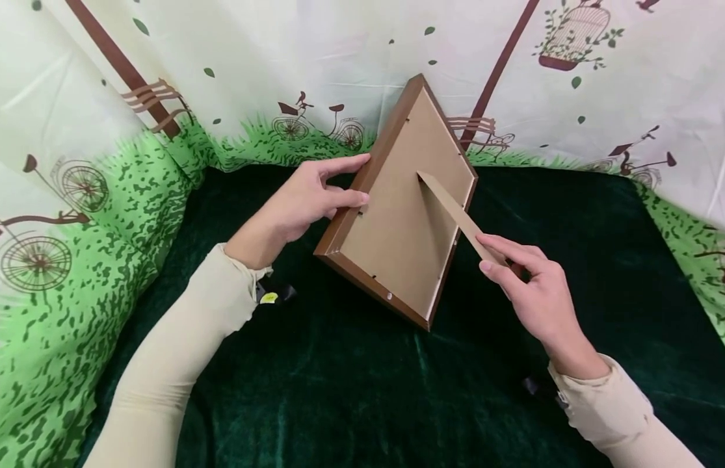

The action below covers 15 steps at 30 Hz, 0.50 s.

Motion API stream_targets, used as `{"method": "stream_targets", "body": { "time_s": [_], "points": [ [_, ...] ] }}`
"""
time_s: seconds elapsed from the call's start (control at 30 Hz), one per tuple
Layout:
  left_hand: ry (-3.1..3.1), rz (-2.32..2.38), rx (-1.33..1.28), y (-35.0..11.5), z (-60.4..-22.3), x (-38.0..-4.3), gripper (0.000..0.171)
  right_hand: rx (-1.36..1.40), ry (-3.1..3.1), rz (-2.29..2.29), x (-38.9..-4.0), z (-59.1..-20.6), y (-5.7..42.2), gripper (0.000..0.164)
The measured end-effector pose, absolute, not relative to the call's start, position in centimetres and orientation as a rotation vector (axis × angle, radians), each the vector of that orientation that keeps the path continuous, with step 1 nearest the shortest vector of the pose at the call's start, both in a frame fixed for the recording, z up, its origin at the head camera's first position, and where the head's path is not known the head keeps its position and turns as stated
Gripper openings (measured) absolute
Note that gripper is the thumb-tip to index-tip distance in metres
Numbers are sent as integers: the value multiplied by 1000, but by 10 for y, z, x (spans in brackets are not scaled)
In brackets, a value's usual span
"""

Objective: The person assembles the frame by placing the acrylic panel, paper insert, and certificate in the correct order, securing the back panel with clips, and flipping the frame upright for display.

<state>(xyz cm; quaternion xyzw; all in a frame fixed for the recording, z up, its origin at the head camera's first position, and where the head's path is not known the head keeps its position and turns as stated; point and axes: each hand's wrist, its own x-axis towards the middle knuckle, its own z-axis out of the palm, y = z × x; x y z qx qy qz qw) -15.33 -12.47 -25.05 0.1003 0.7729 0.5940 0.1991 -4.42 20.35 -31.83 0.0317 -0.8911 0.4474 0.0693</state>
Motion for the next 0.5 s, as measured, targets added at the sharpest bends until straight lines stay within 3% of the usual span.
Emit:
{"method": "stream_targets", "body": {
  "time_s": [0.5],
  "points": [
    [2390,1235,513,-140,-201,-180,58,81,-2644,1583,-40,-329,172,38]
  ]
}}
